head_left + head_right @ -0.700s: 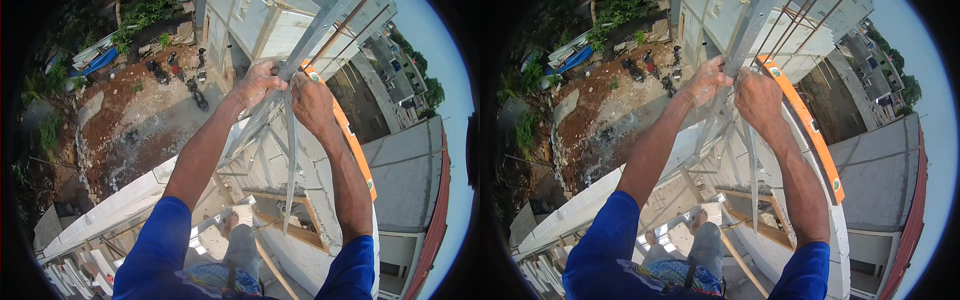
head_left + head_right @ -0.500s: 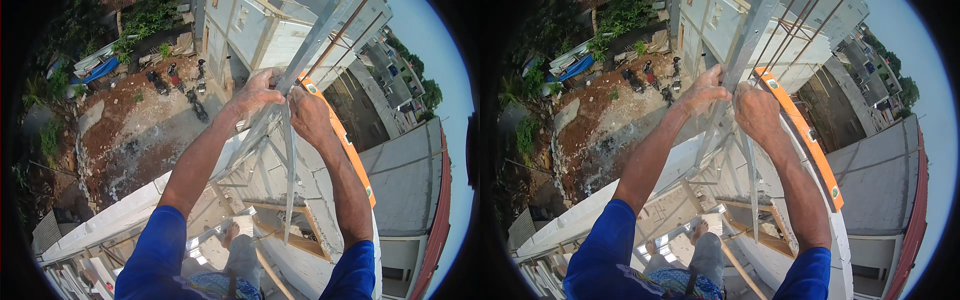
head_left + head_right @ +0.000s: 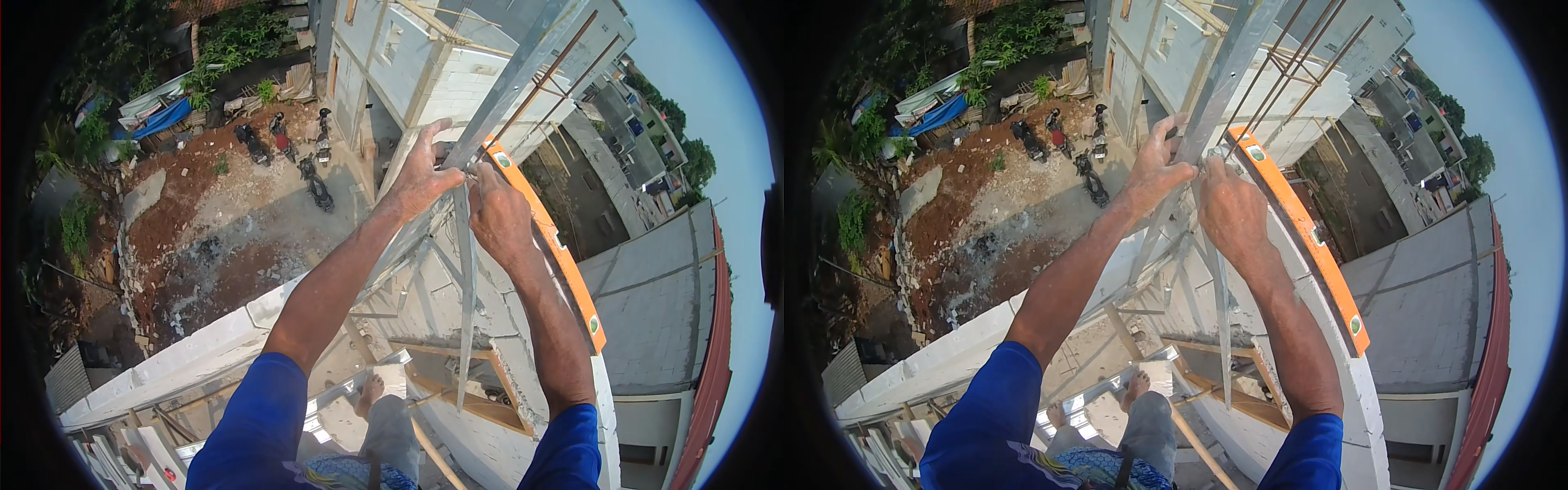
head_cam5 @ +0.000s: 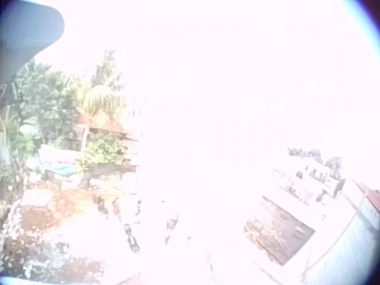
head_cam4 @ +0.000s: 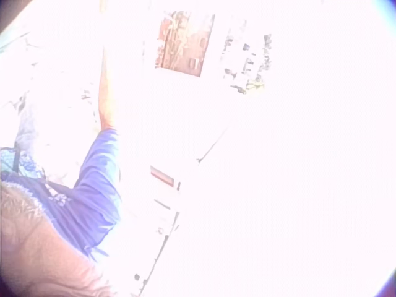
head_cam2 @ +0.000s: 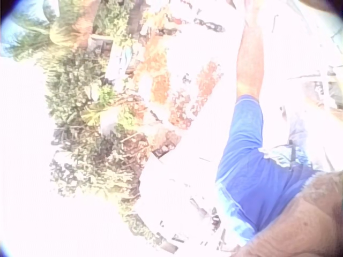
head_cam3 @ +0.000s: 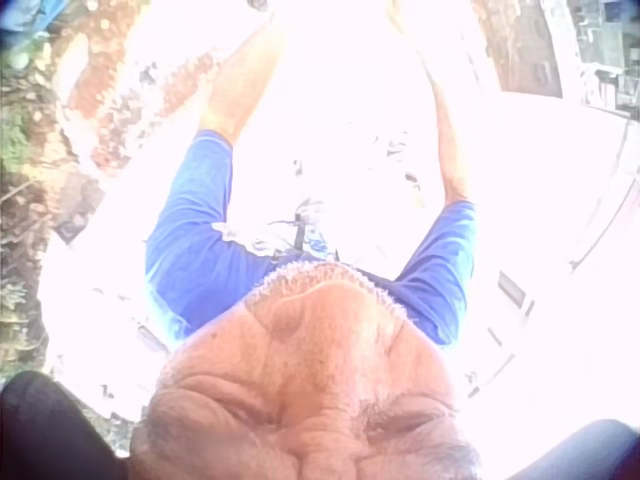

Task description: The worker is measuring and installing metal framing for a structure on a construction site.

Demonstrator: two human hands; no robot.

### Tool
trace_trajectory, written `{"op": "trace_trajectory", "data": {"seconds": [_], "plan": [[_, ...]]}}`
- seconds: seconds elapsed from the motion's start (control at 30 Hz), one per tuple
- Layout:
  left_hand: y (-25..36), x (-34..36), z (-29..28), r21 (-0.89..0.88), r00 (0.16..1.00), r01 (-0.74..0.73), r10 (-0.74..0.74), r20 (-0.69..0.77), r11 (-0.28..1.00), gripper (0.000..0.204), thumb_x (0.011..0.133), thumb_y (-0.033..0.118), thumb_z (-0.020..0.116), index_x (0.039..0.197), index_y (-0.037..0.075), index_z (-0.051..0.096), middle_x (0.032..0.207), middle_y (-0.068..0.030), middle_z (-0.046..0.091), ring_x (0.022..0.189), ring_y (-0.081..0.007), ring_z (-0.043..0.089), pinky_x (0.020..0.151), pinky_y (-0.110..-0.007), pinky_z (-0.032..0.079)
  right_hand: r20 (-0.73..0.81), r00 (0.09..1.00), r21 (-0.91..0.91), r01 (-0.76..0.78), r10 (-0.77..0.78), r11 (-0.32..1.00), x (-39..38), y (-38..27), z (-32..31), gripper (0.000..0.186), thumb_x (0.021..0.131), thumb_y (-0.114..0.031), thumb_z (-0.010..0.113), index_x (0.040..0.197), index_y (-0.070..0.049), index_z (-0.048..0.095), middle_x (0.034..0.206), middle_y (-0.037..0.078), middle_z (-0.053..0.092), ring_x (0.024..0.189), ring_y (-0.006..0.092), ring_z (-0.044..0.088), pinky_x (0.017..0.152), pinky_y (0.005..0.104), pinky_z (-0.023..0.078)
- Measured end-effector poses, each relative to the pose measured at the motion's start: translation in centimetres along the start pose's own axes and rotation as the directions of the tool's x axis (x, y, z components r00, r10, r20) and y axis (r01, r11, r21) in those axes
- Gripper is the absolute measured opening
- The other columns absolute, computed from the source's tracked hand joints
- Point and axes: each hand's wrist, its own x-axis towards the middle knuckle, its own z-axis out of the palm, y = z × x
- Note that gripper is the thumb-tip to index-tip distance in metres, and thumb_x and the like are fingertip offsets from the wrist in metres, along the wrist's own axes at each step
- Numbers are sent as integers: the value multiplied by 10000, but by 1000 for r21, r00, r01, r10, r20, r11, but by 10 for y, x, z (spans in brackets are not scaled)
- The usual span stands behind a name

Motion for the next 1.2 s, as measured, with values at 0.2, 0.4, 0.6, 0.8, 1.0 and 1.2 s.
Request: {"op": "trace_trajectory", "data": {"seconds": [0.2,0.4,0.6,0.8,1.0,1.2], "plan": [[0,3,-7,1,999,37,-37,33,999,831,681,89,655,1410,-37,276,1118,-222,569,1051,-240,558,954,-358,426,-66,990,-211,112,-128,971,0,4,15,112,822,-30,570,910,-15,503,871,143,502,699,333,632,551,415,505],[25,-10,11,160,994,-95,101,-32,982,847,674,154,690,1392,-58,292,1098,-256,578,954,-250,600,885,-352,467,-114,992,-82,44,-53,996,11,17,21,80,858,-59,547,880,10,512,832,196,573,714,374,616,619,467,480],[17,-2,10,217,989,-94,117,-92,972,853,666,156,680,1391,-74,293,1071,-254,593,941,-252,604,863,-350,473,-127,992,31,-15,19,999,11,15,23,162,894,-119,521,875,41,544,774,238,597,735,391,616,670,493,458],[7,0,7,160,995,-73,84,-61,984,850,666,155,674,1390,-78,294,1067,-252,597,946,-251,603,861,-347,472,-51,971,326,-206,235,923,15,17,20,220,926,-188,534,865,17,586,617,53,526,561,186,507,581,356,420],[-2,8,5,118,997,-61,67,-44,991,848,666,153,669,1390,-81,294,1063,-250,600,950,-250,603,860,-345,472,475,764,791,-588,436,170,22,13,3,162,938,-140,507,855,-9,554,657,-35,431,490,37,283,420,183,250],[-4,10,9,83,996,-82,84,-29,993,836,666,146,640,1390,-90,296,1059,-248,605,960,-246,604,862,-329,464,510,777,796,-589,370,139,18,21,-10,112,927,-100,511,878,-8,552,707,-10,464,507,39,339,423,185,275]]}}
